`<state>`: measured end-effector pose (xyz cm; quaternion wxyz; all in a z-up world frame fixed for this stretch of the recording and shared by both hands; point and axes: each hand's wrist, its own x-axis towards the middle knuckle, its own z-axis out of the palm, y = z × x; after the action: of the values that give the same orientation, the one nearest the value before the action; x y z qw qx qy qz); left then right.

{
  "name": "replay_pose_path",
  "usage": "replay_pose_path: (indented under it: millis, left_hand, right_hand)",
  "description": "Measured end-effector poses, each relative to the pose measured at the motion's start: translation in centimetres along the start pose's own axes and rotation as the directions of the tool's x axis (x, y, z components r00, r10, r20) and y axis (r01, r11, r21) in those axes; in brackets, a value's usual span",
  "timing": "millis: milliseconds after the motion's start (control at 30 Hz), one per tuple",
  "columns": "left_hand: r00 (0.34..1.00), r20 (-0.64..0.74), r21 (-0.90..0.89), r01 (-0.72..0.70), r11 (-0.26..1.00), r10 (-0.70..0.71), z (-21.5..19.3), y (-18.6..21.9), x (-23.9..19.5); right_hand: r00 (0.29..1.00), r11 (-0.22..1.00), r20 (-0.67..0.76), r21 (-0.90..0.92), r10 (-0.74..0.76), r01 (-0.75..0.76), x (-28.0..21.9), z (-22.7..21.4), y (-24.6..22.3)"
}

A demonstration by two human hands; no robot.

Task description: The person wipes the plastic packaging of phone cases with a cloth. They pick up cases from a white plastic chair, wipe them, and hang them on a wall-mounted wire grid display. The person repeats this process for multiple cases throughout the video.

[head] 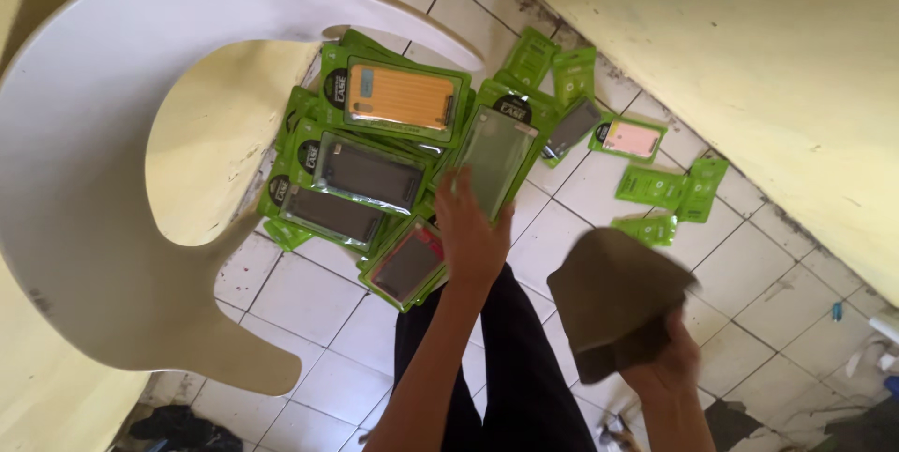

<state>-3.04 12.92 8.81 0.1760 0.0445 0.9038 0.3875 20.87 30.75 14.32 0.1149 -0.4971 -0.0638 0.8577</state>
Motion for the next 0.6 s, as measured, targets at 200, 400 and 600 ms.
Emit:
replay_pose_path:
  millis: [200,400,600]
  left_hand:
    - [0.998,-0.056,0.394,-0.005,0.919,0.029,5.7,-1.8,2.7]
    - [0.997,0.01,0.305,0.076,0.949,-0.083,4.4,-1.9,2.1]
    - [0.998,0.04,-0.318,-0.034,0.948,0.049,-0.2,-0.9,-0.8]
  right_hand:
    - [0.993,0.991,-0.098,-0.125,-0.065,0.052,-1.5,0.1,-1.9]
    - [0.968,0.987,-0.245,-0.16,-0.06,0.02,-1.8,1.0,-2.1]
    - [0.959,0.98,-0.249,-0.171,-0.138,0.097,-3.8,5.5,-2.5]
